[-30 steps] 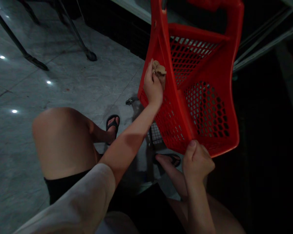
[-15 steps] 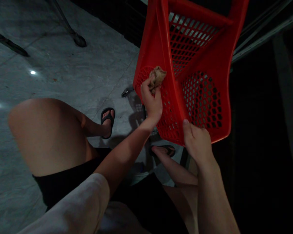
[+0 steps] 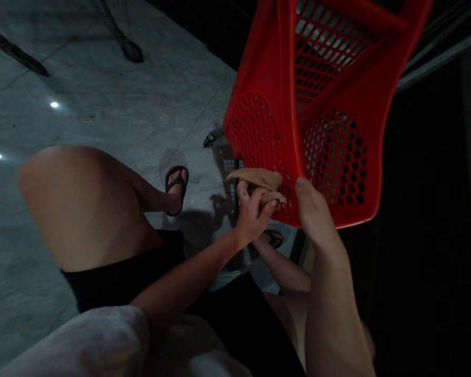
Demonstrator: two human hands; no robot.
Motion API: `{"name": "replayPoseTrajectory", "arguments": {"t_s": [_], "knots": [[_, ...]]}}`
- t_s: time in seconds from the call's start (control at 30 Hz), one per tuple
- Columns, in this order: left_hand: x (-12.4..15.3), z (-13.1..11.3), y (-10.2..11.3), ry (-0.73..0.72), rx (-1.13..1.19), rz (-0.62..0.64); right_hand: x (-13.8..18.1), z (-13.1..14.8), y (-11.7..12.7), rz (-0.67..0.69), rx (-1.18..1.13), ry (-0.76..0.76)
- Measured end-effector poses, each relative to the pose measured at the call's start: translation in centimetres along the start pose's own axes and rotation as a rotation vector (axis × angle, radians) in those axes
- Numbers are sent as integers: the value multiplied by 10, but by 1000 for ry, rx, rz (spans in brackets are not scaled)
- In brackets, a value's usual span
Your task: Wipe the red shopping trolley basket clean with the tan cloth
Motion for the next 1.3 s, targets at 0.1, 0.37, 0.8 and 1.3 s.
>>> {"name": "replayPoseTrajectory", "arguments": {"t_s": [0.1, 0.37, 0.8, 1.3], "knots": [[-33, 4, -1, -101, 104, -41, 2, 6, -3, -29, -6, 29], [10, -16, 2, -97, 306, 8, -3, 7, -5, -5, -53, 48], [-51, 26, -3, 228, 377, -290, 9, 16, -12, -47, -4, 46], [-55, 22, 26, 140, 26, -304, 3, 33, -24, -142, 59, 90]]}}
Point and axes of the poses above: each hand's wrist, its own x-axis away from the middle knuckle, its own y-axis out of the back of the hand, z = x × y, the point moved 2 cm from there along -x, towards the middle knuckle, and after that the axes turned 14 degrees about -y, right-handed, at the moved point
